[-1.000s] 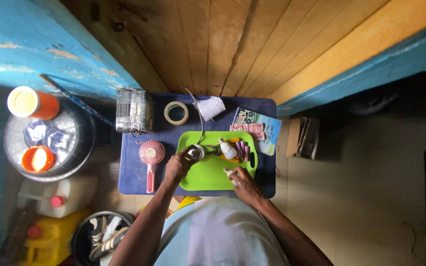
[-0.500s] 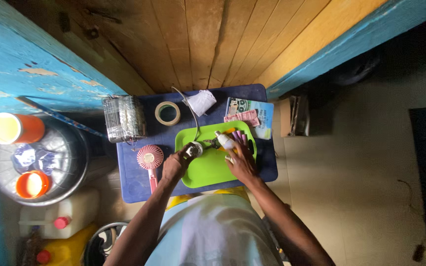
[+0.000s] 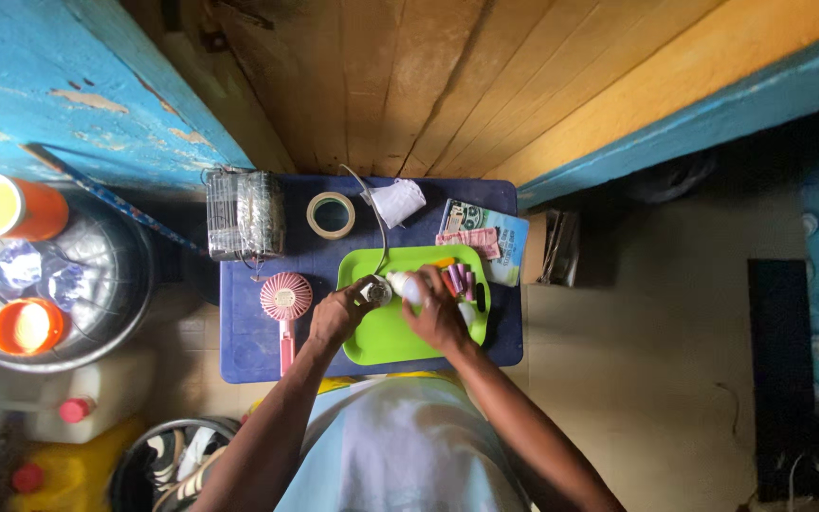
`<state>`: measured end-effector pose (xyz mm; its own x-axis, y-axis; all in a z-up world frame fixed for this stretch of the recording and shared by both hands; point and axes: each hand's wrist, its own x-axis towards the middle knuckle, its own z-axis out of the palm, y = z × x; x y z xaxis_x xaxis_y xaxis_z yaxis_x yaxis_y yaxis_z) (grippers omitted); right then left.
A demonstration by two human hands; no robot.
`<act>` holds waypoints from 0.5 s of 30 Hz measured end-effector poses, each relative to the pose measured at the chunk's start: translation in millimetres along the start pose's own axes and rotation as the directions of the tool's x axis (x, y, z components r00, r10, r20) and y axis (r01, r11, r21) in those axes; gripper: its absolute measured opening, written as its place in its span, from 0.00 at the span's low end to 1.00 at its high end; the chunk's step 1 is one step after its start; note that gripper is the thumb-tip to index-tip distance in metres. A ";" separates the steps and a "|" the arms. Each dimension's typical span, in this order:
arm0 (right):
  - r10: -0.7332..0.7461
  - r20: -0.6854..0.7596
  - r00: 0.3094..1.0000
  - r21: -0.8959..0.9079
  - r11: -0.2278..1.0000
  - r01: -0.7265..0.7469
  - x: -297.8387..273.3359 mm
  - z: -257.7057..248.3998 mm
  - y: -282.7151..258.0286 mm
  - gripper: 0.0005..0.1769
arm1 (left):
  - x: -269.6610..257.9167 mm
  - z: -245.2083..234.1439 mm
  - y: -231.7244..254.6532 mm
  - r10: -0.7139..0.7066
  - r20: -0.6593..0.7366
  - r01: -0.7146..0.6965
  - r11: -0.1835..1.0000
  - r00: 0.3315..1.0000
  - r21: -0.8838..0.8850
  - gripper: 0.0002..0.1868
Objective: The person assembles a small pink handheld fan by inserting batteries into the handle and attaching the fan head. They then connect a white cylindrical component to the fan assembly and place the completed unit on a green tray.
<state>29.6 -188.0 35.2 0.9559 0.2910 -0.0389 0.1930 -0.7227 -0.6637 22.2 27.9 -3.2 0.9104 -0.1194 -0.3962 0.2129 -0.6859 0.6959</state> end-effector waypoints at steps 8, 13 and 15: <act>-0.216 0.178 0.960 -0.204 0.946 0.251 2.6 13.4 -30.5 0.25 | -4.6 1.3 -1.9 -0.024 -0.019 0.022 0.997 1.000 -0.078 0.28; -0.172 0.189 0.967 -0.269 0.938 0.219 12.5 24.3 -35.6 0.27 | -7.8 5.2 -3.4 -0.026 -0.066 0.021 0.996 0.997 -0.086 0.27; 0.007 0.277 0.961 -0.282 0.956 0.074 17.8 23.7 -40.5 0.30 | -12.3 6.3 -2.4 -0.026 -0.085 0.018 0.996 0.996 -0.089 0.27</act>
<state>33.6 -138.7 43.8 0.8586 0.4481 -0.2488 0.3182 -0.8466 -0.4267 8.3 26.4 -3.8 0.9316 -0.0401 -0.3612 0.2599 -0.6212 0.7393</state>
